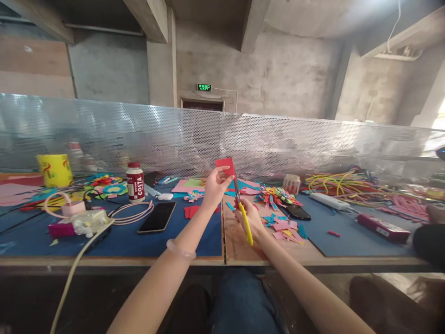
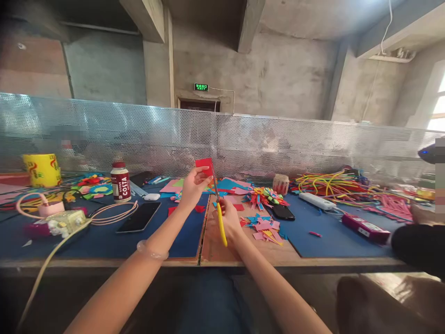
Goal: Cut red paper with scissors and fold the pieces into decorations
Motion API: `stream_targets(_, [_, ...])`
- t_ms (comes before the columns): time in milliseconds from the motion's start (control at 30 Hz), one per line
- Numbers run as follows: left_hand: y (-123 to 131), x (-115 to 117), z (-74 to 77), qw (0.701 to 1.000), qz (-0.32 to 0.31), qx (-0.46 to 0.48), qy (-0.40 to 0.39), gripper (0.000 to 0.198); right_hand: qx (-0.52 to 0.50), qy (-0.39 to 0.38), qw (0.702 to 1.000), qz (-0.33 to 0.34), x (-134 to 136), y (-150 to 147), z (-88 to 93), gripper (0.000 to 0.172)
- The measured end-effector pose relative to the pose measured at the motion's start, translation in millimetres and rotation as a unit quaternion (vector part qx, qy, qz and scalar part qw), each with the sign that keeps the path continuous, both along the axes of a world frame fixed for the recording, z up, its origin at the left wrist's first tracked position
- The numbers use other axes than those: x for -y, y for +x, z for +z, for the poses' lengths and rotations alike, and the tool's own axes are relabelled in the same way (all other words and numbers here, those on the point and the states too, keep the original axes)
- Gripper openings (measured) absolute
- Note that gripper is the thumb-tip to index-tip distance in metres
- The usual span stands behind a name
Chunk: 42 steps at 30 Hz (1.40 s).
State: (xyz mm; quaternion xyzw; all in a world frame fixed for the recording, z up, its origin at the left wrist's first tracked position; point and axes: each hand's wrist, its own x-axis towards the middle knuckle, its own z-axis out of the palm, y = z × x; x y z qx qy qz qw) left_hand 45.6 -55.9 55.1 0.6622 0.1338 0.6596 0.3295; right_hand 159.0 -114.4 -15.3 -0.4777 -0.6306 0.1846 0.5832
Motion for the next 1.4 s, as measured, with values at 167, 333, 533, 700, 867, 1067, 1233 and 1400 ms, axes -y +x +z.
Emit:
stream_targets(167, [0.7, 2.4, 0.1, 1.000, -0.002, 0.005, 0.004, 0.034, -0.004, 0.012, 1.000, 0.009, -3.1, 2.4, -3.0, 0.028])
stream_targets(333, [1.2, 2.5, 0.4, 1.000, 0.001, 0.000, 0.004, 0.033, -0.013, 0.014, 1.000, 0.002, -5.0, 4.0, -4.7, 0.027])
stream_targets(533, [2.0, 2.0, -0.7, 1.000, -0.009, -0.002, 0.002, 0.034, -0.003, 0.024, 1.000, 0.001, -3.2, 3.6, -4.3, 0.032])
stream_targets(700, [3.1, 1.6, -2.3, 1.000, -0.013, -0.008, 0.010, 0.034, 0.005, 0.023, 1.000, 0.005, -1.8, 3.2, -2.5, 0.027])
stream_targets(867, [4.0, 0.2, -3.1, 1.000, -0.024, -0.011, 0.009, 0.033, 0.005, 0.021, 1.000, 0.006, -2.3, 3.6, -1.6, 0.025])
stream_targets(1067, [3.2, 1.9, -2.5, 1.000, -0.023, -0.013, 0.012, 0.033, 0.008, 0.027, 1.000, 0.008, -1.7, 3.7, -2.2, 0.023])
stream_targets(1233, [2.1, 4.0, -2.4, 1.000, -0.021, -0.019, 0.010, 0.032, 0.006, 0.022, 1.000, 0.007, -1.6, 3.4, -2.0, 0.025])
stream_targets(1400, [2.6, 3.7, -3.1, 1.000, -0.023, -0.018, 0.005, 0.032, 0.008, 0.023, 1.000, 0.006, -2.9, 3.7, -2.4, 0.025])
